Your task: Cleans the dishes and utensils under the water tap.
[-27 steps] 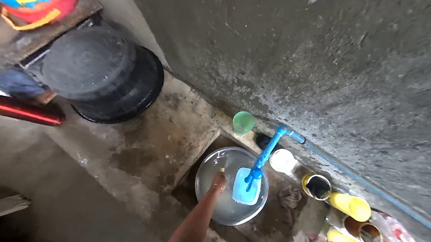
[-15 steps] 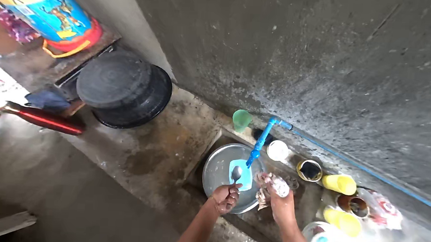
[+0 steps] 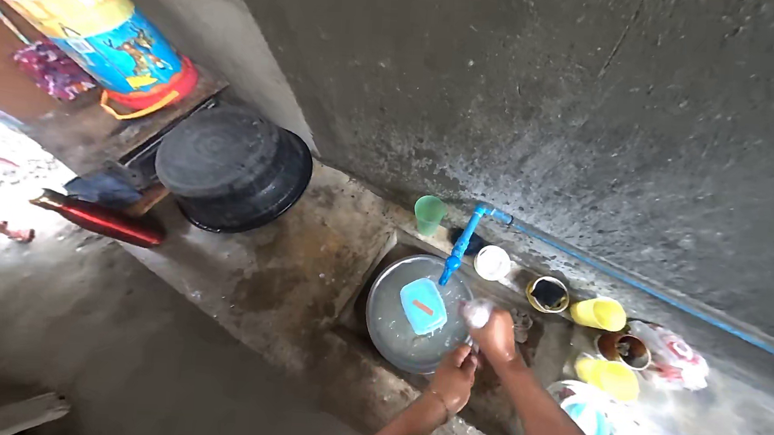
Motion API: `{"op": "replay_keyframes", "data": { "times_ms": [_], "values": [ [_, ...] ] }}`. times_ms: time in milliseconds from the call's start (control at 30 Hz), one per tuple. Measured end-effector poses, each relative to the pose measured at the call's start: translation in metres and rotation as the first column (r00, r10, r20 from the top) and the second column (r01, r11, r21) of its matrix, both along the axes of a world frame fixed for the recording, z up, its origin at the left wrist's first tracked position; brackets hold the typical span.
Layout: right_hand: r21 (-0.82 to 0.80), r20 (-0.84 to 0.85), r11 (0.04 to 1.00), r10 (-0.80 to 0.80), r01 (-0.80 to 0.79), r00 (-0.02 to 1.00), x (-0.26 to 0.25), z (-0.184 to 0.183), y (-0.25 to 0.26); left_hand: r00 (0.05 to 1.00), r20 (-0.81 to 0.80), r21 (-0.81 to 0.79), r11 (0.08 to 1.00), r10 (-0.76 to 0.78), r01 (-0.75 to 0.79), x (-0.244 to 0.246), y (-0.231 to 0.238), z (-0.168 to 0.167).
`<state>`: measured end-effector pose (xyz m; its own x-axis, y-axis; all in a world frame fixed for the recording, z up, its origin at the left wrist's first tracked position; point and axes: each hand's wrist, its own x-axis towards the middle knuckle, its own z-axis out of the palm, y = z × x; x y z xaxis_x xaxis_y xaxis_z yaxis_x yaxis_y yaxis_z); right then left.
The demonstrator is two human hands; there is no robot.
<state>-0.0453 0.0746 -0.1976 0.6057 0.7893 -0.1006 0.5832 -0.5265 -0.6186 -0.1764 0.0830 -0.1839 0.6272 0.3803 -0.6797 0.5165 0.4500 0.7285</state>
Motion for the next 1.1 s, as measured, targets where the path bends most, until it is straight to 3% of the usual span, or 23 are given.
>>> {"op": "replay_keyframes", "data": {
  "times_ms": [33, 100, 133, 167, 233, 267, 333, 400, 467, 567, 633, 700, 767, 800, 867, 900, 967, 1033, 1100],
  "values": [
    [0.047, -0.175, 0.976, -0.202, 0.214, 0.964, 0.007, 0.002, 0.006, 1.000, -0.009, -0.006, 1.000, 0.015, -0.015, 0.005, -0.002, 0.003],
    [0.159, -0.533, 0.766, -0.465, 0.623, 0.707, 0.020, -0.005, 0.016, 0.998, -0.003, -0.054, 0.997, 0.060, -0.060, 0.012, -0.008, 0.006],
    [0.155, -0.717, 0.679, -0.423, 0.718, 0.554, 0.022, -0.010, 0.016, 0.995, 0.004, -0.111, 0.989, 0.098, -0.097, 0.014, -0.008, 0.007],
    [0.113, -0.851, 0.670, -0.316, 0.734, 0.420, 0.016, -0.012, 0.010, 0.990, 0.011, -0.185, 0.973, 0.141, -0.137, 0.015, -0.006, 0.007],
    [0.038, -0.961, 0.769, -0.146, 0.638, 0.234, -0.003, -0.013, -0.009, 0.973, 0.000, -0.304, 0.927, 0.232, -0.221, 0.017, 0.002, 0.005],
    [0.003, -0.968, 0.791, -0.152, 0.611, 0.201, -0.010, -0.013, -0.015, 0.967, -0.013, -0.330, 0.912, 0.253, -0.243, 0.020, 0.004, 0.005],
    [-0.020, -0.935, 0.778, -0.238, 0.628, 0.264, -0.008, -0.016, -0.024, 0.978, 0.002, -0.338, 0.920, 0.209, -0.196, 0.023, 0.001, 0.001],
    [0.023, -0.912, 0.698, -0.278, 0.716, 0.301, 0.009, -0.025, -0.029, 0.992, 0.047, -0.306, 0.947, 0.118, -0.098, 0.025, -0.005, -0.006],
    [0.033, -0.939, 0.622, -0.250, 0.782, 0.238, 0.017, -0.033, -0.039, 0.997, 0.041, -0.258, 0.965, 0.058, -0.046, 0.032, -0.013, -0.012],
    [-0.045, -0.903, 0.719, -0.326, 0.693, 0.280, -0.003, -0.029, -0.059, 0.999, -0.031, -0.218, 0.975, 0.029, -0.036, 0.040, -0.011, -0.022],
    [-0.089, -0.871, 0.683, -0.407, 0.725, 0.276, 0.003, -0.031, -0.071, 0.988, -0.024, -0.216, 0.966, -0.154, 0.145, 0.030, -0.006, -0.045],
    [-0.103, -0.856, 0.530, -0.478, 0.842, 0.195, 0.029, -0.032, -0.078, 0.942, -0.116, -0.138, 0.944, -0.316, 0.299, 0.010, 0.005, -0.089],
    [-0.122, -0.868, 0.343, -0.492, 0.931, 0.068, 0.066, -0.022, -0.088, 0.866, -0.347, 0.051, 0.915, -0.360, 0.401, -0.013, 0.023, -0.141],
    [-0.112, -0.876, 0.263, -0.481, 0.958, 0.030, 0.083, -0.017, -0.094, 0.784, -0.490, 0.144, 0.852, -0.381, 0.504, -0.024, 0.032, -0.164],
    [-0.107, -0.909, 0.153, -0.416, 0.982, -0.034, 0.111, -0.010, -0.108, 0.512, -0.726, 0.108, 0.658, -0.460, 0.745, -0.039, 0.045, -0.200],
    [-0.123, -0.928, 0.099, -0.363, 0.988, -0.079, 0.124, -0.009, -0.114, 0.386, -0.779, 0.043, 0.572, -0.494, 0.819, -0.042, 0.050, -0.216],
    [-0.167, -0.952, -0.015, -0.258, 0.986, -0.165, 0.146, -0.012, -0.121, 0.256, -0.819, -0.047, 0.505, -0.513, 0.862, -0.042, 0.062, -0.241],
    [-0.203, -0.961, -0.099, -0.171, 0.974, -0.218, 0.163, -0.019, -0.128, 0.273, -0.827, -0.060, 0.560, -0.492, 0.826, -0.037, 0.074, -0.260],
    [-0.221, -0.962, -0.171, -0.125, 0.960, -0.243, 0.175, -0.024, -0.133, 0.427, -0.824, 0.044, 0.711, -0.371, 0.702, -0.023, 0.088, -0.265]
  ]
}}
